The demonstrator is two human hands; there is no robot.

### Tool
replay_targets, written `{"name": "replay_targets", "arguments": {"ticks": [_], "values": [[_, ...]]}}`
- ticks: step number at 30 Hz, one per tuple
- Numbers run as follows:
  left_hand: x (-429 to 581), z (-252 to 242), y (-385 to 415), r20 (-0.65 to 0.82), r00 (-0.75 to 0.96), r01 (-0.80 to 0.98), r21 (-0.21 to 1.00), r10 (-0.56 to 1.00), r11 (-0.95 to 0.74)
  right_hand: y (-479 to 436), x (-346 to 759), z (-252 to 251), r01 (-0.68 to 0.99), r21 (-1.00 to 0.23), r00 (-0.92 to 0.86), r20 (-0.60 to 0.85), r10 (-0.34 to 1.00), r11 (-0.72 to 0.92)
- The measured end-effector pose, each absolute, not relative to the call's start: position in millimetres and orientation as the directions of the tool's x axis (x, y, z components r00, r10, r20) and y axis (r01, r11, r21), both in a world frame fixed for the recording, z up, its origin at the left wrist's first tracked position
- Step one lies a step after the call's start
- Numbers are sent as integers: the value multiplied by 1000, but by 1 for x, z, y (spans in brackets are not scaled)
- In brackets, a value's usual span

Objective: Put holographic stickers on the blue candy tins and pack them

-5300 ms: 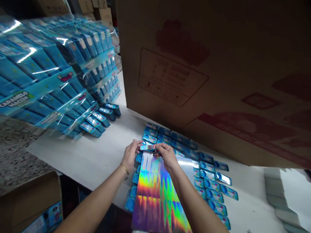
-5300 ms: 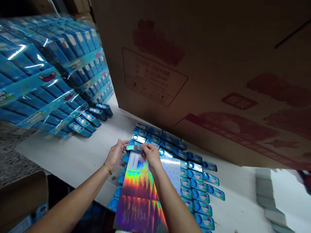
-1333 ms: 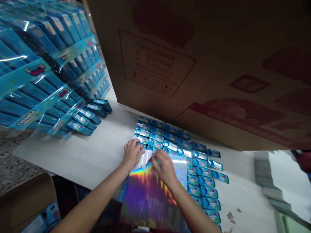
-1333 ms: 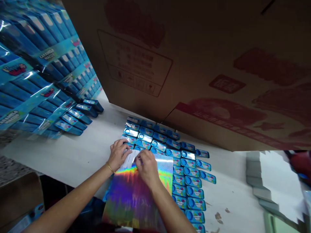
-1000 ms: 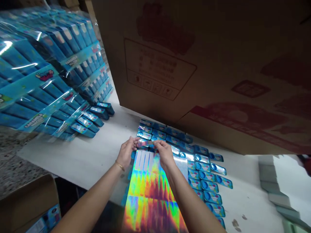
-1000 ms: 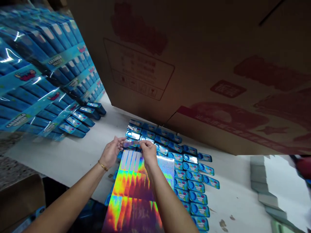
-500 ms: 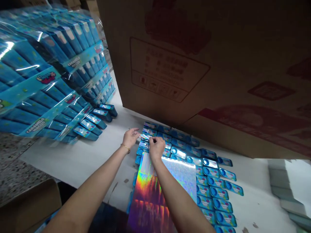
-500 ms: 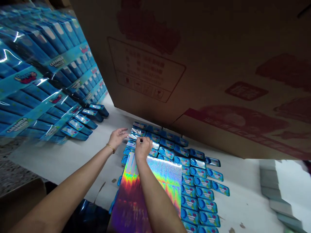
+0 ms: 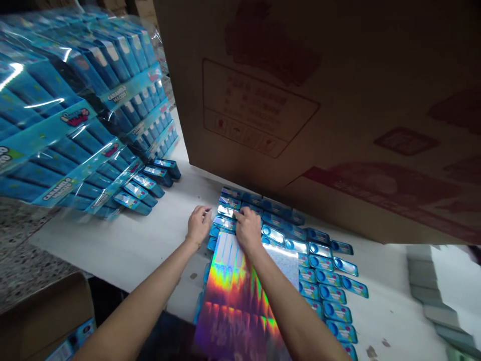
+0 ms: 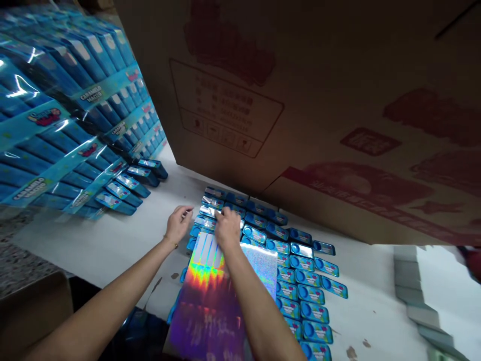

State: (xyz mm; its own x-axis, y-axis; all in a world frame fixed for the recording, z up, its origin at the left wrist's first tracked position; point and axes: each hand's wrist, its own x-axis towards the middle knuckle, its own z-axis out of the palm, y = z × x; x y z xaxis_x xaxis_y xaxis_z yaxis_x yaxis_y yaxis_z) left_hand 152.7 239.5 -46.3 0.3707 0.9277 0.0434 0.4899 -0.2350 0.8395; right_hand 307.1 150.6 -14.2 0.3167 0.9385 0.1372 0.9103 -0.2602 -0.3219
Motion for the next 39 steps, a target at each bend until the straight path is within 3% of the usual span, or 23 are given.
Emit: {"name": "replay_targets", "arguments": {"ticks": [2, 5, 8, 14, 19, 22, 24, 27, 32, 35, 37, 39], "values": [[146, -33, 223, 107, 502, 507, 767, 858, -393, 131, 325, -9, 885, -391, 331, 144, 932, -254], [145, -20, 199, 104, 652, 524, 654, 751, -546, 97, 345, -6, 884, -447, 195, 81, 977, -140], [153, -16, 180, 73, 694, 556, 577, 716, -598, 78, 351, -9, 888, -450, 105, 4, 994, -92], [175, -12, 155, 44, 721, 571, 528, 692, -628, 72, 355, -5, 795, -601, 77, -39, 996, -85], [185, -13, 138, 14, 701, 595, 541, 713, -595, 58, 347, -3, 902, -431, 41, -2, 999, -38], [188, -12, 131, -2, 632, 602, 630, 775, -490, 53, 344, -3, 888, -461, 12, 3, 1000, -10], [191, -10, 127, -15, 597, 582, 696, 802, -420, 50, 349, -1, 888, -458, -33, 41, 999, 48], [197, -9, 121, -43, 548, 566, 755, 835, -332, 41, 361, -6, 932, -326, -127, 120, 985, 160], [203, -14, 106, -52, 477, 593, 756, 877, -278, 15, 369, -25, 921, -237, -260, 217, 941, 309], [205, -18, 99, -8, 468, 624, 712, 884, -324, 3, 362, -14, 897, -355, -191, 223, 956, 262], [205, -19, 96, 30, 474, 647, 666, 880, -371, 1, 355, 10, 828, -542, -39, 202, 979, 145], [202, -19, 96, 55, 493, 651, 639, 869, -410, 2, 347, 38, 646, -763, 167, 122, 978, -15]]}}
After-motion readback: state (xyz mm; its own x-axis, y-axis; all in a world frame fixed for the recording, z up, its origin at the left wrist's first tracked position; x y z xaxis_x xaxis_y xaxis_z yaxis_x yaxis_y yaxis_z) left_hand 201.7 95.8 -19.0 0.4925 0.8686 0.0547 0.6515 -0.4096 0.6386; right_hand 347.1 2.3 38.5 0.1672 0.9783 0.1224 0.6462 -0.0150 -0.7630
